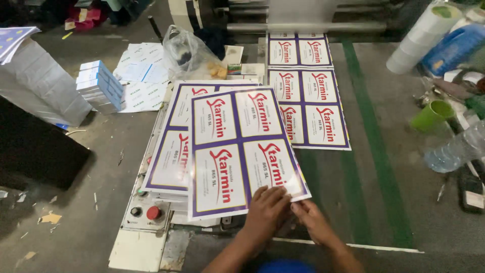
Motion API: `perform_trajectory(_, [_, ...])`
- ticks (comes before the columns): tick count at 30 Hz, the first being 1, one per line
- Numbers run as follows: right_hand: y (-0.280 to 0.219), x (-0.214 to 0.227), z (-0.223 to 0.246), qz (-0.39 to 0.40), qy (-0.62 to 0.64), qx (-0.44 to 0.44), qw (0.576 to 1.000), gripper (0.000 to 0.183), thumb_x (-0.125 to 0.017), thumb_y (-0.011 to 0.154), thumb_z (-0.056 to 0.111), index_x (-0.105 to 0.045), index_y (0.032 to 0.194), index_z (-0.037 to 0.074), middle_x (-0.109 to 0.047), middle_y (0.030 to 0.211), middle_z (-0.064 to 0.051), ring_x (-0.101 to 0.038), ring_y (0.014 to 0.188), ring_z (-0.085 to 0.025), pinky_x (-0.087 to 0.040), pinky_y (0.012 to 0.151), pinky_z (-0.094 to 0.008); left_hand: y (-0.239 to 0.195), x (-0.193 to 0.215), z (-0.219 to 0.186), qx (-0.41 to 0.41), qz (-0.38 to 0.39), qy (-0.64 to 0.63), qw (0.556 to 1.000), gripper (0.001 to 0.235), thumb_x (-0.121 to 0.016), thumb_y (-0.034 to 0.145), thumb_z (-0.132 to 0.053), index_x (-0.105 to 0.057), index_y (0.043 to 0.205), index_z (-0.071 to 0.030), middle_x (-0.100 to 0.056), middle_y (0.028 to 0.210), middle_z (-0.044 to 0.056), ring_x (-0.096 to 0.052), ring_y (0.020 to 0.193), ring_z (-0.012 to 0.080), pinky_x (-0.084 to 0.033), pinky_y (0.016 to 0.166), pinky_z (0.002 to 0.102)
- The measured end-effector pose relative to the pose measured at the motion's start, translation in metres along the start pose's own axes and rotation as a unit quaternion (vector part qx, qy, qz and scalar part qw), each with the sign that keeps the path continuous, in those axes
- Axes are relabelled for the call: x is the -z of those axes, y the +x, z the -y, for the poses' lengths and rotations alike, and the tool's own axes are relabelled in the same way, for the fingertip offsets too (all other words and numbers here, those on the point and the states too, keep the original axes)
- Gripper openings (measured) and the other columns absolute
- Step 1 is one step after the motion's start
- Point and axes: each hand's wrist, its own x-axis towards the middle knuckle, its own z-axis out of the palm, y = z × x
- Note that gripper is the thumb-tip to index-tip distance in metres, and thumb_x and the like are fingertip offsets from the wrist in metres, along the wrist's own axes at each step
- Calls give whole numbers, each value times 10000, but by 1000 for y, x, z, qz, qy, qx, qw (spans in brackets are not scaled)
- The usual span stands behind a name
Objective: Manually sorting and placing printed label sheets onto a work surface.
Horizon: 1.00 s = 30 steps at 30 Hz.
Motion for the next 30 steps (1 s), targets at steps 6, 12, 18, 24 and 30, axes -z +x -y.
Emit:
perform_trajectory(6, [-22, 10, 21, -132, 102, -49, 985, 312, -622, 995, 227, -658, 1232, 28, -748, 969, -109, -697, 724, -191, -524, 562, -322, -1, 10, -9, -21, 77, 24, 997, 418, -753, 902, -235, -664, 1245, -14, -674, 1306, 147, -604, 1289, 326, -404, 1127, 539])
perform_trajectory(12, [-62, 64, -2, -280, 93, -39, 955, 260, -623, 1003, 186, -632, 1215, 36, -738, 976, -92, -714, 758, -203, -510, 561, -325, -14, 56, 43, 83, 86, 71, 990, 333, -722, 934, -246, -701, 1209, -60, -688, 1308, 108, -588, 1306, 312, -401, 1123, 509])
perform_trajectory(18, [-90, 91, -2, -366, 38, -56, 928, 248, -606, 1019, 183, -626, 1231, 56, -731, 1022, -90, -709, 785, -208, -508, 560, -307, -13, 96, 68, 103, 123, 134, 978, 556, -779, 776, -361, -691, 1178, 15, -682, 1277, 176, -565, 1263, 379, -393, 1031, 519])
perform_trajectory(24, [-96, 110, -10, -397, -5, -42, 917, 230, -601, 1047, 176, -631, 1222, 29, -725, 1040, -107, -709, 794, -203, -509, 576, -300, -12, 103, 75, 103, 168, 135, 971, 216, -719, 878, -178, -720, 1055, -54, -738, 1177, 94, -662, 1176, 282, -466, 1018, 453])
perform_trajectory(30, [-72, 106, -1, -390, -23, -63, 918, 221, -612, 1038, 165, -625, 1207, 25, -727, 1024, -111, -708, 772, -202, -502, 562, -309, 1, 115, 63, 144, 79, 95, 982, 159, -734, 867, -97, -740, 1020, -54, -764, 1047, 106, -715, 976, 313, -563, 844, 432])
